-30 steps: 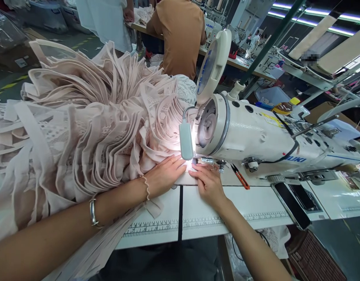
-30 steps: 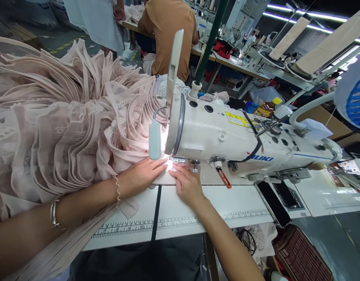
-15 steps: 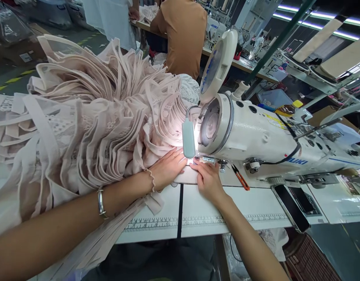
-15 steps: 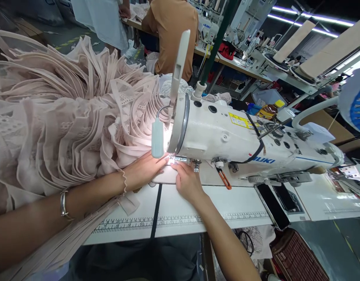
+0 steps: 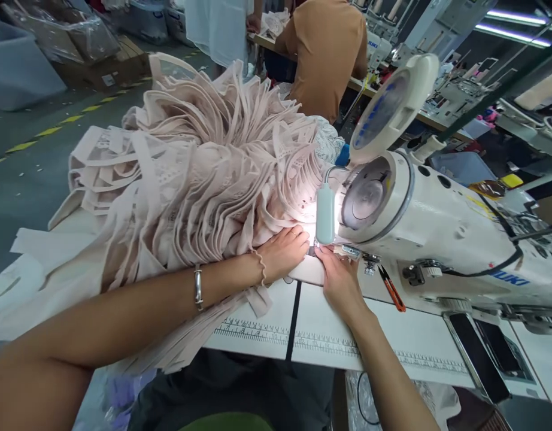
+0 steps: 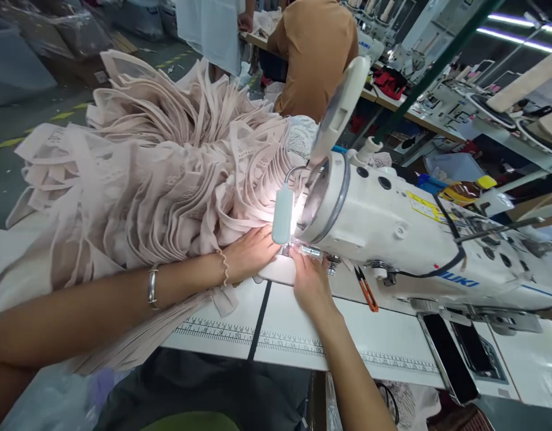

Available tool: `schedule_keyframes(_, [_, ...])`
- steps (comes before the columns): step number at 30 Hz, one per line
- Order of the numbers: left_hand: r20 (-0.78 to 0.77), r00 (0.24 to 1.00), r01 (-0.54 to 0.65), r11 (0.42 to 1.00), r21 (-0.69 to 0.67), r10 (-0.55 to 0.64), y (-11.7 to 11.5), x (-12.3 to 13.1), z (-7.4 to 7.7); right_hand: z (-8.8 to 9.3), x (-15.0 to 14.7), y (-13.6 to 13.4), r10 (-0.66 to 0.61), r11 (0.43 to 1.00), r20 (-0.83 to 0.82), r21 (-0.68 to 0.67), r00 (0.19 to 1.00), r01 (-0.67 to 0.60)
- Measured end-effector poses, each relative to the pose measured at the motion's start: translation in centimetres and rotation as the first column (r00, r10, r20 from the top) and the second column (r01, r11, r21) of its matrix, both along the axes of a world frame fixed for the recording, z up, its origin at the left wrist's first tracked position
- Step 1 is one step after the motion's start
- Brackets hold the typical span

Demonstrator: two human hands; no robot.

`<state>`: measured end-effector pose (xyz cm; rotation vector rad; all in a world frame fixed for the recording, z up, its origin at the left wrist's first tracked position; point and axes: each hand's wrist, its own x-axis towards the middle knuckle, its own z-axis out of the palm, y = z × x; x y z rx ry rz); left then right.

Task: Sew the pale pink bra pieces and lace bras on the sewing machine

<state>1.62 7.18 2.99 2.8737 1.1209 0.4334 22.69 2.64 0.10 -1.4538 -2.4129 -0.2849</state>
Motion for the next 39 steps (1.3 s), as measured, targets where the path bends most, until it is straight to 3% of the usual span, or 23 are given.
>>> schedule_keyframes(4, [-0.044, 0.999, -0.023, 0.996, 0.083, 0.027, -0.1, 0.1, 0.4, 0.3, -0.1, 0.2, -0.021, 0.999, -0.008, -0.040, 1.000, 0.020])
schedule_keyframes(11, [-0.124, 0.991, 0.083, 0.974, 0.210, -0.058, -0.6, 0.1, 0.7, 2.4, -1.3, 1.3, -0.228, 0.963, 0.100, -0.122, 0.969, 0.239])
schedule_keyframes(17, [0.011, 0.997, -0.074, 0.997, -0.009, 0.074, 1.1, 0.5, 0.4, 2.6, -1.6, 1.2, -0.222, 0.969, 0.180, -0.066, 0.958, 0.237])
schedule_keyframes(23, [0.025, 0.991, -0.115, 0.945, -0.307, 0.129, 1.9, 0.2, 0.2, 1.2, -0.5, 0.6, -0.129, 0.990, 0.163, -0.033, 0.978, 0.137])
schedule_keyframes(30, [0.064, 0.988, -0.116, 0.944, -0.310, 0.142, 1.6, 0.2, -0.2, 0.2, 0.2, 0.4, -0.101, 0.995, 0.102, -0.010, 0.990, 0.103])
schedule_keyframes(39, [0.080, 0.985, -0.126, 0.954, -0.271, 0.153, 1.2, 0.4, 0.3, 0.9, -0.4, 0.2, -0.152, 0.984, 0.156, -0.073, 0.976, 0.165])
